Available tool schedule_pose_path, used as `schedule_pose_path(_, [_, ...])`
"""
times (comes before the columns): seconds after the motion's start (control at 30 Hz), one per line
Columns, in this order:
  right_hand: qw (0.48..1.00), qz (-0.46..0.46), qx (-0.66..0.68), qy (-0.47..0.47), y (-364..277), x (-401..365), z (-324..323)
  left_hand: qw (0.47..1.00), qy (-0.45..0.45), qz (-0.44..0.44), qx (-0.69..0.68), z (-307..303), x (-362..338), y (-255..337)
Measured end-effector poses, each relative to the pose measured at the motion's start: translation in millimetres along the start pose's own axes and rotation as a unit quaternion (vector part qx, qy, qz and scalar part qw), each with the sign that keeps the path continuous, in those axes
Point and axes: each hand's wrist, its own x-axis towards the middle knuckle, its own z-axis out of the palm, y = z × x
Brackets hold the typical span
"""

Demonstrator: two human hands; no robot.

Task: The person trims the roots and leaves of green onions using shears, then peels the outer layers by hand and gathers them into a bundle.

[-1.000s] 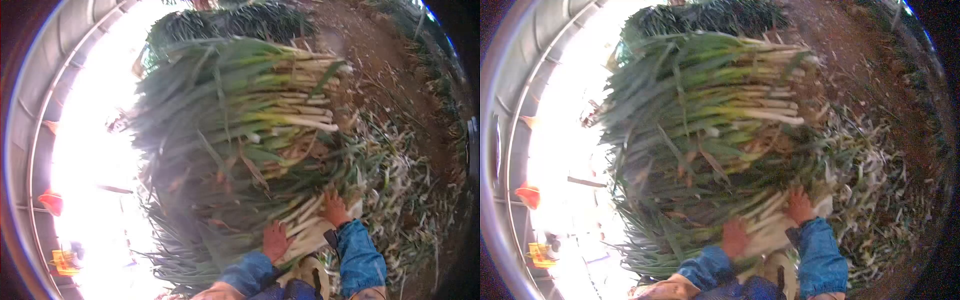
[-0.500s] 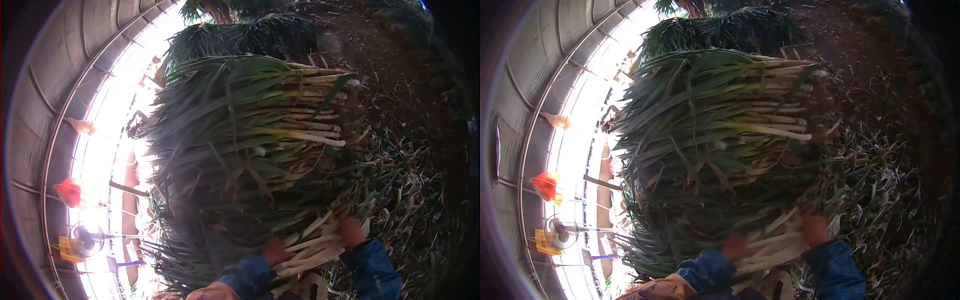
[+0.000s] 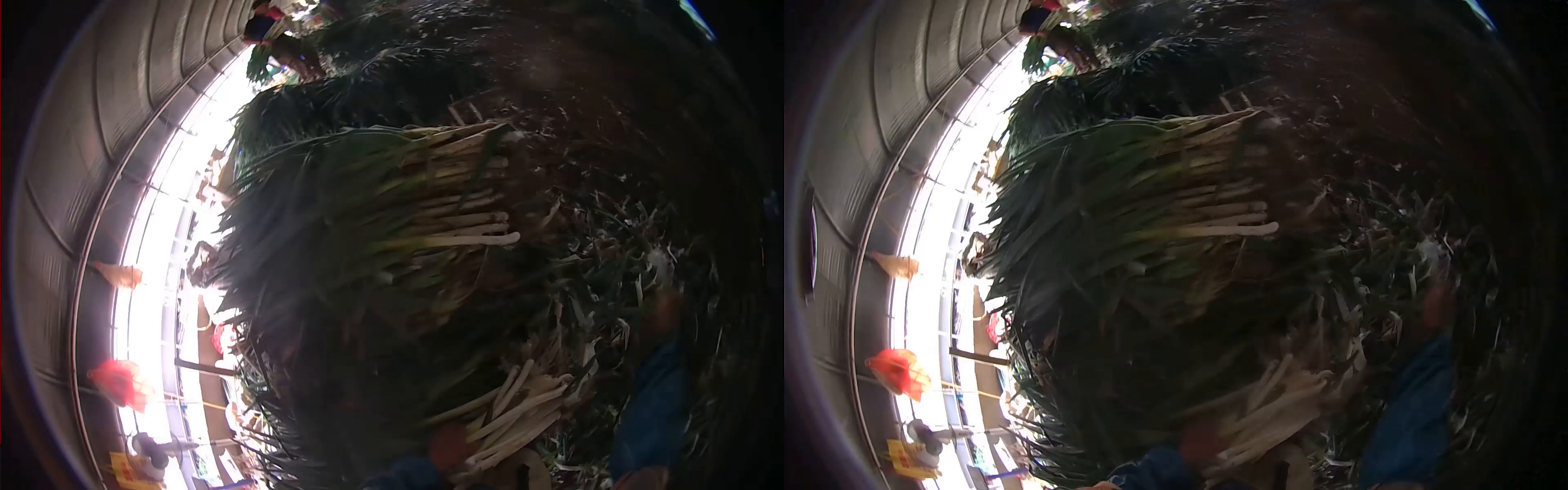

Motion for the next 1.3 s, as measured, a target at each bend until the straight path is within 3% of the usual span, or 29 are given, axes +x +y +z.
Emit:
schedule_pose_path(0.1, [0.994,0.0,0.075,0.075,45,81,-56,0.999,-0.006,-0.008,0.039,4,-2,1])
schedule_pose_path(0.2, [0.989,-0.043,0.127,0.069,25,93,-80,0.997,-0.039,-0.029,0.065,-6,7,17])
schedule_pose_path(0.3, [0.978,-0.058,0.146,-0.138,-75,13,-37,0.997,0.014,0.002,0.074,-7,9,17])
schedule_pose_path(0.37, [0.934,-0.084,0.146,-0.314,-143,-69,-1,0.992,0.08,0.012,0.092,-22,0,38])
schedule_pose_path(0.4, [0.919,-0.13,0.08,-0.364,-178,-108,0,0.987,0.117,0.014,0.109,-26,2,43])
schedule_pose_path(0.43, [0.901,-0.122,0.125,-0.396,-203,-145,0,0.976,0.164,0.012,0.145,-25,15,36])
schedule_pose_path(0.47, [0.929,-0.292,0.063,-0.218,-195,-191,58,0.962,0.207,0.009,0.178,-19,28,26])
schedule_pose_path(0.53, [0.923,-0.373,0.008,-0.098,-213,-221,59,0.937,0.26,-0.005,0.231,14,30,6])
schedule_pose_path(0.57, [0.939,-0.297,0.013,-0.173,-221,-224,55,0.929,0.269,-0.017,0.252,43,9,-2])
schedule_pose_path(0.6, [0.934,-0.277,0.019,-0.226,-221,-212,43,0.926,0.263,-0.031,0.27,76,-32,-2])
schedule_pose_path(0.63, [0.925,-0.287,0.034,-0.247,-204,-196,41,0.902,0.318,0.028,0.29,64,-42,3])
schedule_pose_path(0.67, [0.919,-0.311,0.041,-0.237,-179,-178,41,0.982,0.073,-0.034,0.172,19,-37,30])
schedule_pose_path(0.7, [0.925,-0.32,0.028,-0.205,-146,-153,39,0.984,0.08,0.035,0.153,10,-34,27])
schedule_pose_path(0.73, [0.931,-0.329,-0.068,-0.145,-111,-128,38,0.982,0.082,0.105,0.135,1,-31,24])
schedule_pose_path(0.77, [0.951,-0.198,-0.122,-0.205,-100,-87,11,0.996,0.048,0.042,0.066,-2,-28,29])
schedule_pose_path(0.8, [0.962,-0.093,-0.041,-0.255,-88,-46,-21,0.992,0.069,0.053,0.088,0,-19,31])
schedule_pose_path(0.83, [0.966,-0.105,-0.143,-0.19,-58,-23,-22,0.988,0.083,0.058,0.114,3,-24,30])
schedule_pose_path(0.9, [0.977,-0.159,-0.084,-0.114,-65,-5,-48,0.984,0.087,0.059,0.146,3,-26,29])
schedule_pose_path(0.97, [0.957,-0.216,-0.017,-0.191,-108,-28,-46,0.986,0.063,0.035,0.151,-1,-30,35])
schedule_pose_path(1.03, [0.947,-0.196,0.094,-0.236,-163,-79,-26,0.984,0.074,0.039,0.16,-3,-30,38])
schedule_pose_path(1.07, [0.914,-0.134,0.057,-0.378,-197,-105,-16,0.982,0.077,0.04,0.167,-4,-31,39])
schedule_pose_path(1.1, [0.894,-0.131,0.043,-0.426,-225,-137,-10,0.983,0.077,0.048,0.16,-5,-30,38])
schedule_pose_path(1.17, [0.883,-0.235,-0.032,-0.406,-259,-204,7,0.985,0.07,0.058,0.145,-6,-32,34])
schedule_pose_path(1.27, [0.867,-0.342,-0.083,-0.352,-241,-202,47,0.989,0.061,0.043,0.128,-6,-34,33])
schedule_pose_path(1.3, [0.883,-0.336,-0.062,-0.322,-229,-185,36,0.988,0.068,0.046,0.133,-5,-34,32])
